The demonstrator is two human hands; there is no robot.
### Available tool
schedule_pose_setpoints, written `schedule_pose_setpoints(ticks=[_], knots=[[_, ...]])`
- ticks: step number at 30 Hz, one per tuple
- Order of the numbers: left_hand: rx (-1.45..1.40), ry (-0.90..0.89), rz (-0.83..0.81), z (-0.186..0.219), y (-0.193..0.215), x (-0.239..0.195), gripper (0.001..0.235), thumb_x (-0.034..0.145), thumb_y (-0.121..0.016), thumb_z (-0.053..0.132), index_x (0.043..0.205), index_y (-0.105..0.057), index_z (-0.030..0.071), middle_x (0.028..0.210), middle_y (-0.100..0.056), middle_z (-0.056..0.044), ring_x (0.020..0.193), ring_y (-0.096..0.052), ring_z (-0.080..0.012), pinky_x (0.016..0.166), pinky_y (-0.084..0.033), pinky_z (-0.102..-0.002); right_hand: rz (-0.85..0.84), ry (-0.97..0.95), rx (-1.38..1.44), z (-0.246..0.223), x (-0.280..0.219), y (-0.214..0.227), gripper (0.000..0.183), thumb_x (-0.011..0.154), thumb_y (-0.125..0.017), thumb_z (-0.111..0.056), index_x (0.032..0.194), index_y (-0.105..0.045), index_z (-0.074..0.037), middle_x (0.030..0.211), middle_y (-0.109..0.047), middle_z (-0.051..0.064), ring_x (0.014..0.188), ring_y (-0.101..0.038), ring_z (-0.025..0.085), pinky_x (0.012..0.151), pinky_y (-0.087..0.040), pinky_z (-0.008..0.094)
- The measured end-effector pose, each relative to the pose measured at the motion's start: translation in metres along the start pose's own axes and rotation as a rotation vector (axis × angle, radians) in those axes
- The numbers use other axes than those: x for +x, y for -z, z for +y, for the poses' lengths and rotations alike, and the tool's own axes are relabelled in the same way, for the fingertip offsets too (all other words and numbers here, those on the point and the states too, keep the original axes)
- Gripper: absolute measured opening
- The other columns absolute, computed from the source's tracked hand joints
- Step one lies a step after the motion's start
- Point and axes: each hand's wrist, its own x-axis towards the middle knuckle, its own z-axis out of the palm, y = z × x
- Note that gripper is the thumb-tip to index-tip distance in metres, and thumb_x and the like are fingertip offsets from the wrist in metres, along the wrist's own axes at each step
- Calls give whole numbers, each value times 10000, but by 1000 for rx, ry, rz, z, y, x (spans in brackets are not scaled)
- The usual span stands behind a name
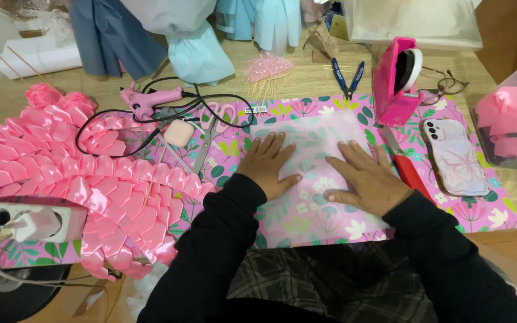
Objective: The person smooths a sheet of patterned paper on a floral tablecloth, then uses a red utility knife to cut the paper along its edges. The person continues to trim the paper and smooths it down with their hands.
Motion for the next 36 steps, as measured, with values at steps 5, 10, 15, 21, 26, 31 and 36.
schedule_pose_setpoints(ticks=[5, 10, 15, 21, 26, 31, 36], knots=[[57, 18, -33, 0, 0, 1, 870, 937, -331, 763, 1625, -242, 238, 1717, -129, -125, 1583, -83, -348, 1274, -47, -542, -146, -15, -110, 5, -5, -5, 999, 863, -452, -880, 1621, -232, -269, 1734, -81, 118, 1587, -62, 345, 1222, 85, 665], [103, 30, -18, 2, 1, 0, 902, 918, -322, 809, 1626, -244, 256, 1711, -158, -122, 1576, -103, -370, 1270, -59, -549, -59, 31, -129, 17, -9, -22, 981, 865, -403, -894, 1613, -256, -277, 1735, -92, 108, 1584, -74, 349, 1212, 46, 679], [92, 48, 13, 2, 0, 1, 919, 900, -328, 839, 1625, -258, 278, 1716, -158, -102, 1576, -108, -375, 1270, -43, -553, -17, 43, -125, 17, -12, -24, 947, 873, -370, -900, 1598, -298, -295, 1729, -138, 104, 1584, -105, 339, 1201, 16, 704], [-226, 49, 453, 1, 11, -23, 753, 1037, -437, 610, 1627, -308, 159, 1695, -181, -191, 1564, -116, -435, 1267, -67, -583, 65, 73, -154, 17, -14, -24, 929, 892, -351, -889, 1592, -332, -278, 1721, -186, 101, 1579, -155, 329, 1194, -22, 731], [-299, 71, 662, 39, 7, -103, 641, 1049, -521, 353, 1618, -334, 125, 1682, -265, -184, 1563, -159, -416, 1238, -31, -591, 24, 30, -119, 16, -14, -22, 917, 892, -380, -877, 1606, -305, -308, 1726, -168, 98, 1583, -128, 317, 1181, 64, 745], [-242, 131, 663, 62, -26, -166, 563, 1055, -450, 375, 1546, -434, 100, 1607, -428, -148, 1544, -258, -397, 1237, -18, -628, 188, 166, -182, 1, -28, -28, 999, 802, -498, -866, 1586, -348, -266, 1731, -141, 148, 1577, -135, 369, 1141, 20, 774], [-137, 94, 743, 76, -51, -186, 487, 1016, -603, 266, 1463, -523, 88, 1572, -486, -106, 1528, -362, -366, 1242, -99, -695, 242, 363, -228, -27, -32, -37, 1085, 734, -651, -846, 1589, -335, -256, 1696, -225, 146, 1534, -238, 355, 1146, -87, 731]])
